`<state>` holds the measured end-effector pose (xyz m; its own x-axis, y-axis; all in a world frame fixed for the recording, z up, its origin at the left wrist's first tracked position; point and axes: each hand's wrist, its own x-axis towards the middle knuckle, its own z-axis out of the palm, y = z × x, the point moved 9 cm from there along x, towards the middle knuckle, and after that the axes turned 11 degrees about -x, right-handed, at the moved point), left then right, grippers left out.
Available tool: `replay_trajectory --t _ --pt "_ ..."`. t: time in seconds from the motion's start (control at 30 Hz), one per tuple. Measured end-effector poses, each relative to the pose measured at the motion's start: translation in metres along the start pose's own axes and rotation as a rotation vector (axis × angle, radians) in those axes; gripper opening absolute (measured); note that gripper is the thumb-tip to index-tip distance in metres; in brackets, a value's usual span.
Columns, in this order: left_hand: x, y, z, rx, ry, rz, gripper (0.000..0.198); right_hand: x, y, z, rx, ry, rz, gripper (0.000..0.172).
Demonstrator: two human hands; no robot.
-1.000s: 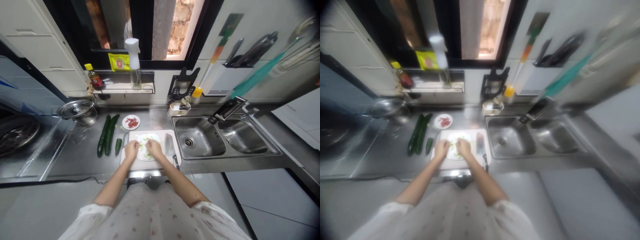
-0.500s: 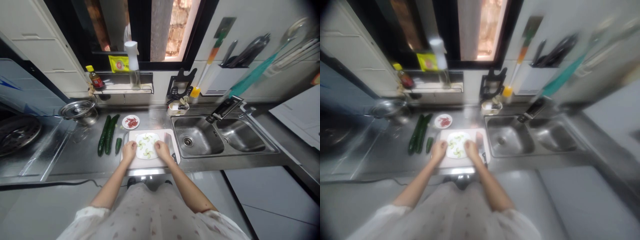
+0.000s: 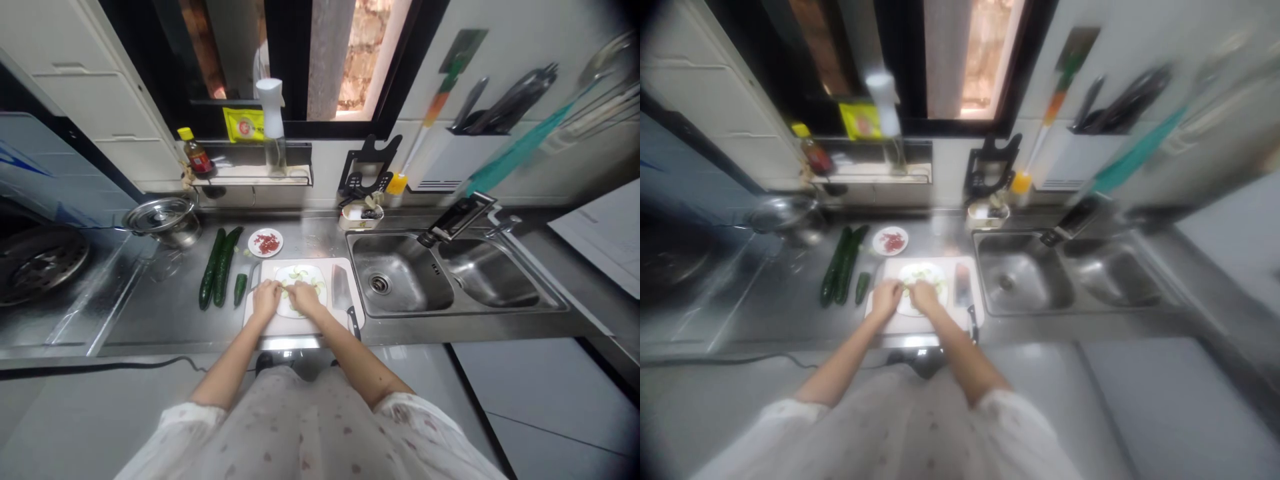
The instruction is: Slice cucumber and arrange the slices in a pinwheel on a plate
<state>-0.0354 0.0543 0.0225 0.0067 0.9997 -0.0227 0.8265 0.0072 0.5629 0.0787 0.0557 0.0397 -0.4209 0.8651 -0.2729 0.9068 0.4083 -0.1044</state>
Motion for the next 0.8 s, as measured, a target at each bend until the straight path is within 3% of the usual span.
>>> replay_trajectory --t 0.23,0.8 --pt "-0.0016 0.0029 -0.0001 0.030 -0.031 0.043 0.027 0.0020 0.0009 0.0087 -0.034 0.012 -0.025 0.041" --pt "-0.0023 0.0089 0.0023 0.135 -0.106 0.133 0.030 0.0053 -0.0003 -0.0002 0.025 0.034 -0.013 0.039"
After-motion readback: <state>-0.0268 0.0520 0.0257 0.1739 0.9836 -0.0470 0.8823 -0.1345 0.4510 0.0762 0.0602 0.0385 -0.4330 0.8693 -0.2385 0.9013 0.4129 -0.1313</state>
